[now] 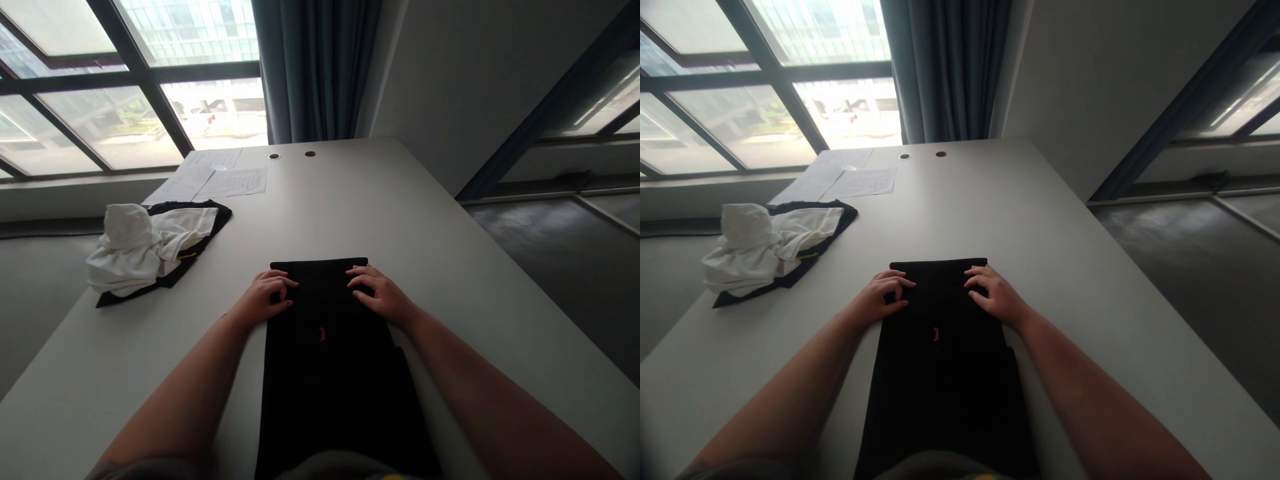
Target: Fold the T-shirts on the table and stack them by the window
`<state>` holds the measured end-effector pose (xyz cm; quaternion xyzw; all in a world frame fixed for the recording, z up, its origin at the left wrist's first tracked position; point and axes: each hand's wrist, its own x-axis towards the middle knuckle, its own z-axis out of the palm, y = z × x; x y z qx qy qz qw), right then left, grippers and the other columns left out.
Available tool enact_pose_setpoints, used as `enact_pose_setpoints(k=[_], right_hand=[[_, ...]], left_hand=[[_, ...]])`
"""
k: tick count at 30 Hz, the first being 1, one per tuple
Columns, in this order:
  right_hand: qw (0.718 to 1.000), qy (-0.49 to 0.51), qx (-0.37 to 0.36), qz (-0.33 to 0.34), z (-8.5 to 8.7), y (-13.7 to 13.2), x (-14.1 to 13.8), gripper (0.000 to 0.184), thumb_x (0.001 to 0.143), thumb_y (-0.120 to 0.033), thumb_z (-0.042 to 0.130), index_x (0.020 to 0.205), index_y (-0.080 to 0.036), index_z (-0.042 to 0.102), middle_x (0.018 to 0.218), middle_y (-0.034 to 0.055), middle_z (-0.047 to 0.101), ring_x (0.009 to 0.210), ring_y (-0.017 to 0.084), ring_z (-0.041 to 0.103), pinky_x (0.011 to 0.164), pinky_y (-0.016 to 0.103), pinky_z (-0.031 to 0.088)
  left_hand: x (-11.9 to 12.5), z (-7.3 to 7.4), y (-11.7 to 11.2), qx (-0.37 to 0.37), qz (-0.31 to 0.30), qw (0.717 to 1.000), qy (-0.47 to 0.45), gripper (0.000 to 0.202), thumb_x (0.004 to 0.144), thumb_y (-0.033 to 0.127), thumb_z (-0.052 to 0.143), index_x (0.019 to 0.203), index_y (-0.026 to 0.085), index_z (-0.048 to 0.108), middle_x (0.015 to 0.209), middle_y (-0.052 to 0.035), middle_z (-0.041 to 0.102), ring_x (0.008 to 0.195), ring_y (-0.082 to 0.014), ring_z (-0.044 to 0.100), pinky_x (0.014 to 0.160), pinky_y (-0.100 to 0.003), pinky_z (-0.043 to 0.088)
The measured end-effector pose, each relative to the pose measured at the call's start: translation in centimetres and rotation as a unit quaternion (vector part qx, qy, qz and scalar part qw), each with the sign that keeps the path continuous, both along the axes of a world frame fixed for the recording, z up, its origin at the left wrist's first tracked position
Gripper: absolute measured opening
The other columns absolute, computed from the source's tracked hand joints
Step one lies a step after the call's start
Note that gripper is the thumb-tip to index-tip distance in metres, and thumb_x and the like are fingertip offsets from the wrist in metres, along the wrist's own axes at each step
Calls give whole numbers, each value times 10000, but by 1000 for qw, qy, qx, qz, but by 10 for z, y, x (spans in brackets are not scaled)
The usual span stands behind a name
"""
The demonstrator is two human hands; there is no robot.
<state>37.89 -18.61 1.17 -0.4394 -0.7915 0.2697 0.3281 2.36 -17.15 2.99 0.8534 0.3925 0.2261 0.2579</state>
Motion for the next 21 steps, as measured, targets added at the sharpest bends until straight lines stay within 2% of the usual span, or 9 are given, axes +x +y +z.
enact_pose_setpoints(k=[2, 4, 7, 9, 12, 15, 17, 21], right_hand=[[1000, 2, -4, -1, 0, -1, 0, 125, 888, -258, 670, 985, -277, 747, 1322, 62, 701, 1364, 290, 564, 1246, 594, 301], [1000, 9, -8, -5, 1, -2, 0, 130, 879, -251, 676, 982, -276, 752, 1316, 64, 706, 1360, 290, 569, 1242, 595, 306], [1000, 24, -8, -14, 0, -4, 1, 122, 876, -260, 678, 969, -269, 757, 1304, 70, 711, 1347, 285, 581, 1222, 582, 348], [999, 32, -9, -22, 0, -7, 3, 124, 884, -269, 668, 971, -265, 757, 1294, 72, 716, 1341, 280, 586, 1195, 566, 392], [999, 34, -9, -32, -2, -14, 7, 131, 890, -276, 655, 975, -268, 755, 1274, 70, 726, 1334, 279, 593, 1172, 559, 423], [999, 26, 2, -42, -5, -24, 10, 135, 880, -285, 655, 967, -268, 757, 1279, 70, 721, 1343, 287, 587, 1172, 561, 421], [998, 22, 14, -56, -7, -33, 12, 134, 875, -293, 652, 955, -267, 755, 1280, 71, 714, 1328, 289, 595, 1162, 550, 432], [992, 12, 56, -112, -7, -52, 13, 99, 876, -308, 637, 899, -270, 726, 1183, 70, 705, 1157, 266, 665, 1059, 481, 513]], left_hand=[[-2, 0, -5, -3, -6, 1000, -3, 237, 856, 289, 729, 720, 253, 539, 1200, -37, 774, 1355, -287, 541, 1148, -521, 396], [-5, 0, -11, -16, 6, 1000, -10, 244, 859, 297, 719, 708, 254, 531, 1098, -52, 788, 1290, -284, 584, 1104, -498, 447], [-10, 0, -19, -45, 52, 997, -25, 280, 845, 355, 716, 678, 242, 522, 947, -64, 747, 1003, -243, 674, 941, -412, 533], [-15, 0, -25, -58, 74, 995, -38, 298, 841, 388, 708, 672, 227, 523, 956, -59, 717, 873, -200, 665, 857, -361, 537], [-21, -3, -38, -57, 116, 991, -45, 294, 858, 396, 671, 679, 220, 517, 956, -47, 706, 814, -176, 632, 792, -332, 515], [-27, -8, -53, -41, 172, 984, -23, 297, 864, 410, 644, 682, 224, 500, 870, -26, 680, 713, -156, 561, 707, -309, 482], [-29, -11, -63, -34, 184, 982, -20, 293, 875, 401, 628, 685, 226, 488, 856, -19, 671, 698, -152, 543, 684, -297, 466], [-31, -16, -76, -22, 203, 978, -34, 181, 892, 366, 618, 781, 237, 554, 858, -9, 674, 729, -166, 581, 696, -301, 482]])
